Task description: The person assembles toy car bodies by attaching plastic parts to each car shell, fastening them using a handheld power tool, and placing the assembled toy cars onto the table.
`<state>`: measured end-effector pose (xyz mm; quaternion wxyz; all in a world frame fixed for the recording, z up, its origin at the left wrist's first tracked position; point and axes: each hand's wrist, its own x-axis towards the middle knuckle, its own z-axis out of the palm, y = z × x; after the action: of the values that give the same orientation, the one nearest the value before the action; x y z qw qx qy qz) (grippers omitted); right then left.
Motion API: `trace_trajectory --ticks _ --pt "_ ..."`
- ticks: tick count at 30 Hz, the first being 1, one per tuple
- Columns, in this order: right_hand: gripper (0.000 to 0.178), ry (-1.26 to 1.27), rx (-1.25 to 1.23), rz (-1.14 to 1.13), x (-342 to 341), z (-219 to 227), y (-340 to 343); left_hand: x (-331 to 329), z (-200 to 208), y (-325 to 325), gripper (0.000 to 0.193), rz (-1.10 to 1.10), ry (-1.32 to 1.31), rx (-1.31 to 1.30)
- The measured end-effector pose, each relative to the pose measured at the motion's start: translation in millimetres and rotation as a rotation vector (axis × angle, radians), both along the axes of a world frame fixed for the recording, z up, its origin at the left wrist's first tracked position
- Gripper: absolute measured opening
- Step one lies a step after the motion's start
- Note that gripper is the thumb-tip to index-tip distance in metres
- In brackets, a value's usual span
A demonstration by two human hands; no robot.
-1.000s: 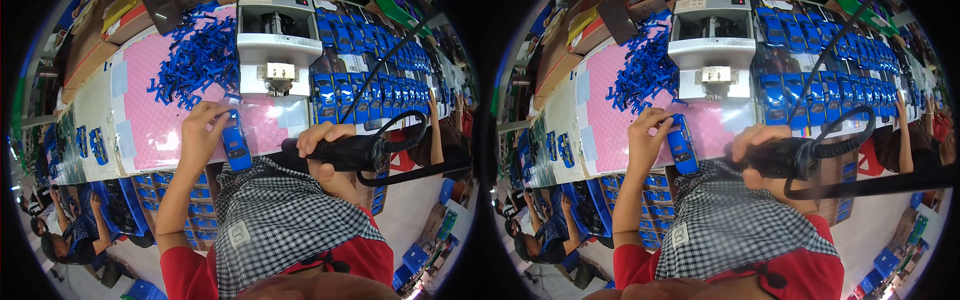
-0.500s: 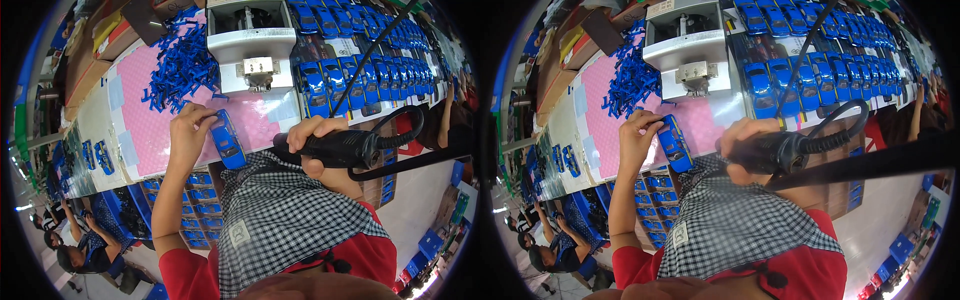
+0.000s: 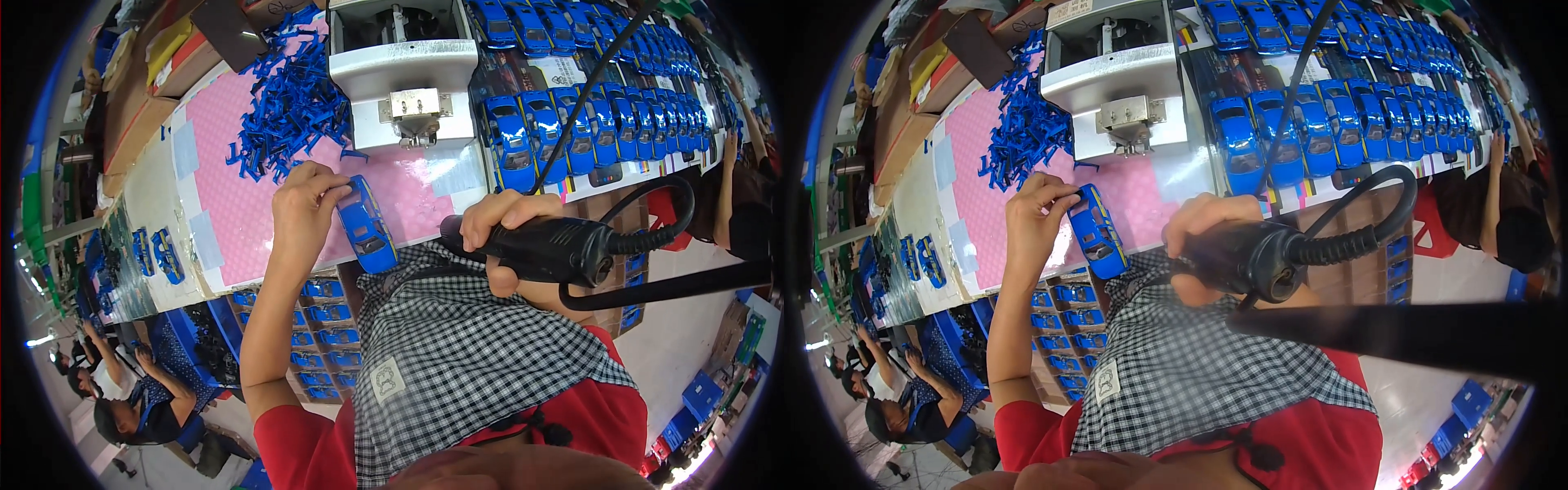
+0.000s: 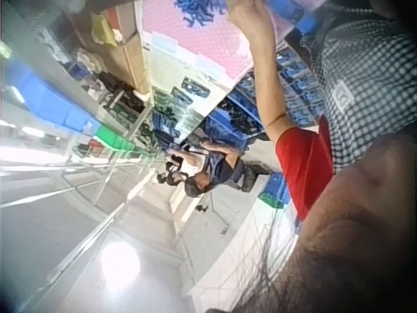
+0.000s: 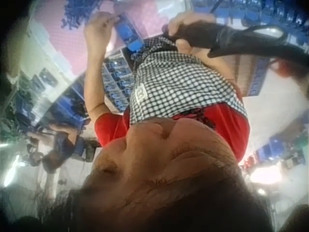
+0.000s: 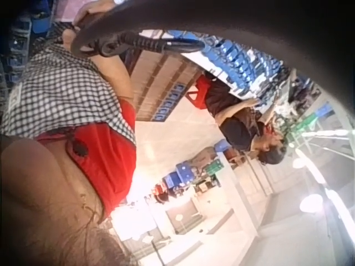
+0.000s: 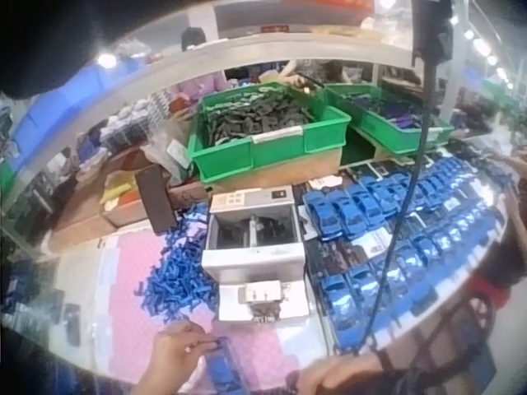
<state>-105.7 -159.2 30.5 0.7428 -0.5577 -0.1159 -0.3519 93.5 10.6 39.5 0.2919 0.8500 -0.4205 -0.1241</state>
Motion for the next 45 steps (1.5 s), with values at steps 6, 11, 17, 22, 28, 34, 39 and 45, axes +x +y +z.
trace_trajectory --ticks 6,11,17,22,28,34,39,45 --pt "0.057 -0.015 -0.037 0.029 8.0 -1.5 -1.7 2.2 -4.3 -0.6 0.014 -0.076 -0.143 -0.136" --pt "0.057 0.112 -0.174 0.113 13.4 17.1 -6.5 14.3 2.6 -8.4 0.014 -0.109 -0.023 -0.01" --pt "0.057 0.121 -0.098 0.099 15.2 13.0 2.8 23.7 -1.8 -4.0 0.013 0.016 0.336 -0.002" --pt "0.06 0.044 -0.09 0.079 12.8 12.4 3.9 1.3 -13.6 2.0 0.02 -0.101 -0.147 -0.097" --pt "0.056 -0.078 -0.316 -0.064 16.2 12.3 -1.9 -34.9 5.8 3.4 0.044 0.036 -0.217 0.057" --pt "0.053 -0.027 -0.317 -0.046 26.9 14.6 2.3 -60.4 -10.7 7.9 0.058 0.066 -0.157 0.044" --pt "0.056 -0.187 -0.384 -0.138 46.8 47.8 -12.6 -75.7 -11.2 7.2 0.059 0.098 -0.19 0.095" --pt "0.051 0.089 -0.325 -0.259 78.6 78.6 -31.0 -54.5 -3.7 23.7 0.057 0.093 0.36 -0.298"
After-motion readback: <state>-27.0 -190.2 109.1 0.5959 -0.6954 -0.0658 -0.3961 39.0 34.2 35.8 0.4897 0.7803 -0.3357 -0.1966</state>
